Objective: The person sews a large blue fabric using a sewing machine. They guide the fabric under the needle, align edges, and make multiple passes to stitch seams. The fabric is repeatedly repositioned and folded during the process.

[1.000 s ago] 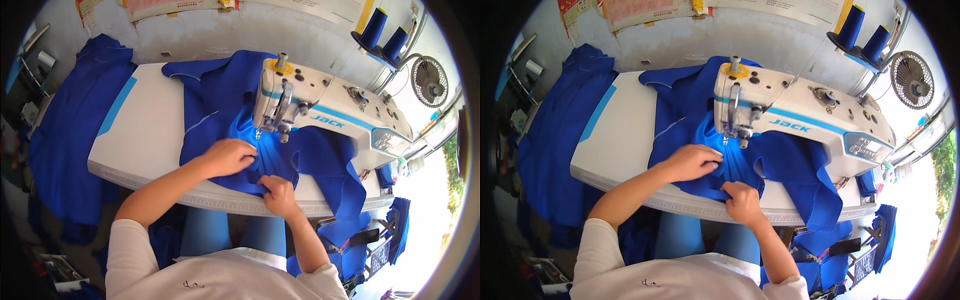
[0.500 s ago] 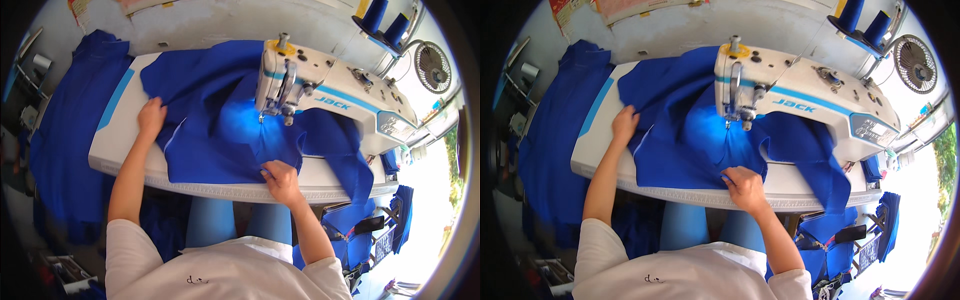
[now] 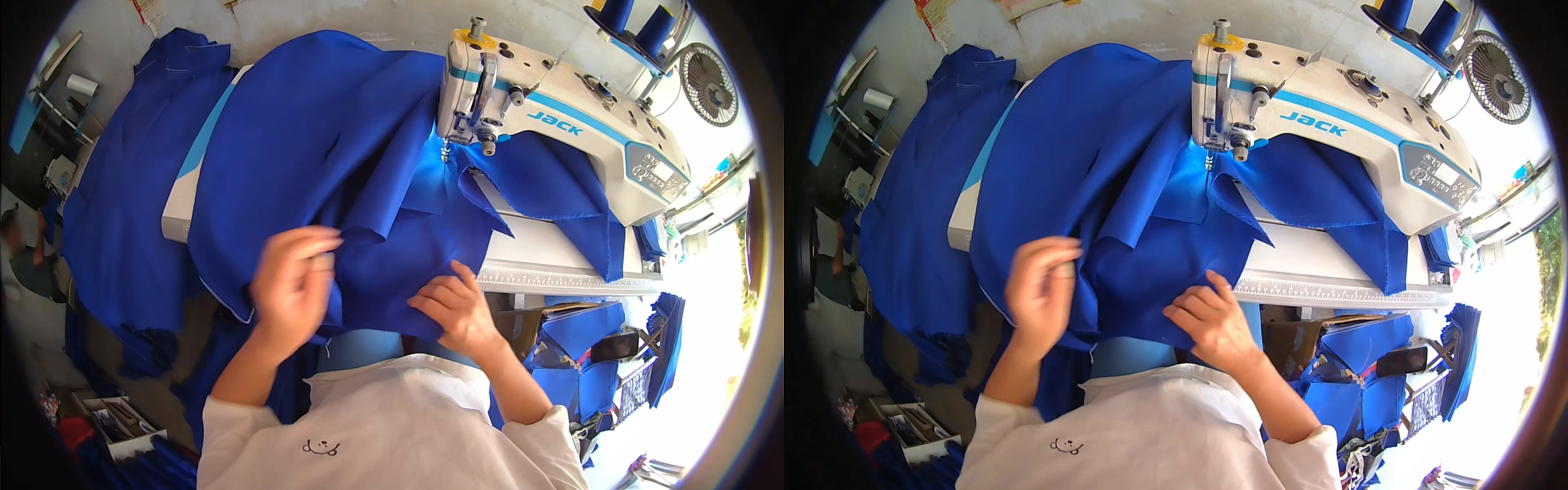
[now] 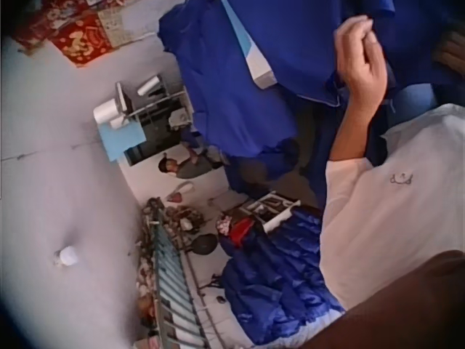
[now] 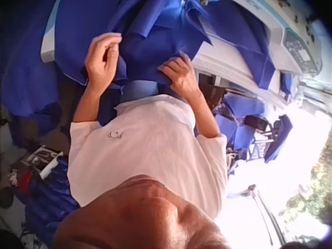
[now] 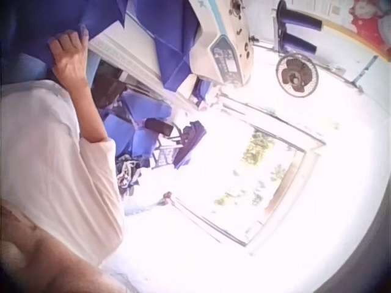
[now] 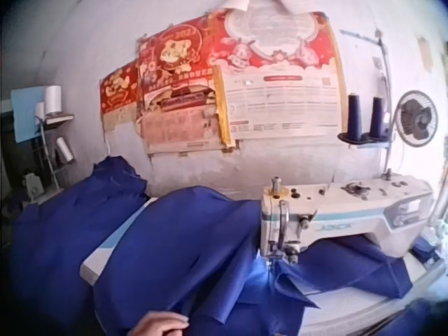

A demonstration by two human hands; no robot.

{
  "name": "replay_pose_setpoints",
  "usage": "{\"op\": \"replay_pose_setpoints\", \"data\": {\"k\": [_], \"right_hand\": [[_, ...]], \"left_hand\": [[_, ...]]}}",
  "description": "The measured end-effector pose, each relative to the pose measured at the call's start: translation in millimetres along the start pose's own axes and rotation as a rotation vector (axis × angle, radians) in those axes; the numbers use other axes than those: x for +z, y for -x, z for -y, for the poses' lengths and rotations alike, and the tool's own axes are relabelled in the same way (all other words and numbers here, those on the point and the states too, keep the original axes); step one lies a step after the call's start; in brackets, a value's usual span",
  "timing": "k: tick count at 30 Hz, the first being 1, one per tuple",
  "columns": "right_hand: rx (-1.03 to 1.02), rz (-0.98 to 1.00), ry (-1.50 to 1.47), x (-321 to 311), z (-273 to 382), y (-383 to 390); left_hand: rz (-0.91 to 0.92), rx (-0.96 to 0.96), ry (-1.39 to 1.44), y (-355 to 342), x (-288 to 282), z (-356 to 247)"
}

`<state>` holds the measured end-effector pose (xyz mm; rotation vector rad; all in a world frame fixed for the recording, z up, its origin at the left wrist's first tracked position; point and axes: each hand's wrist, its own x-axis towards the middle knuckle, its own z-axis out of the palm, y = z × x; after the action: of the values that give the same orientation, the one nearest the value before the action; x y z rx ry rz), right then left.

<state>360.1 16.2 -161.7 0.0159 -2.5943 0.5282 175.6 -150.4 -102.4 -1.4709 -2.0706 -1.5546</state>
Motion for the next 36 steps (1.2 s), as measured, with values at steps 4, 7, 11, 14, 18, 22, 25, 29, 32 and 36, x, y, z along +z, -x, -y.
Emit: {"op": "replay_pose_setpoints", "data": {"k": [4,7,11,14,18,22,25,29,32,36], "right_hand": [[0.033,0.014,-0.003,16,3,10],[0.169,0.077,0.102,-7,-18,35],[0.666,0.452,-0.522,-47,-24,-15],[0.436,-0.153,-0.674,-11,-72,-54],[0.533,-0.562,-0.091,26,-154,-75],[0.229,-0.345,0.027,18,-108,-61],[0.218,-0.306,0.150,14,-83,-55],[0.141,-0.249,0.292,15,-94,-59],[0.176,-0.274,0.277,14,-92,-65],[0.540,-0.399,-0.185,22,-62,-75]], "left_hand": [[0.382,0.135,0.211,-64,112,22],[0.375,0.118,-0.406,-73,152,122],[0.312,0.168,-0.482,-65,139,122],[0.379,0.211,-0.255,-60,141,109],[0.482,0.317,-0.027,-61,136,100],[0.528,0.377,-0.042,-65,122,88],[0.459,0.442,-0.132,-64,131,84],[0.390,0.480,-0.319,-57,147,74],[0.264,0.476,-0.333,-55,149,73],[0.008,0.451,-0.274,-54,145,72]]}}
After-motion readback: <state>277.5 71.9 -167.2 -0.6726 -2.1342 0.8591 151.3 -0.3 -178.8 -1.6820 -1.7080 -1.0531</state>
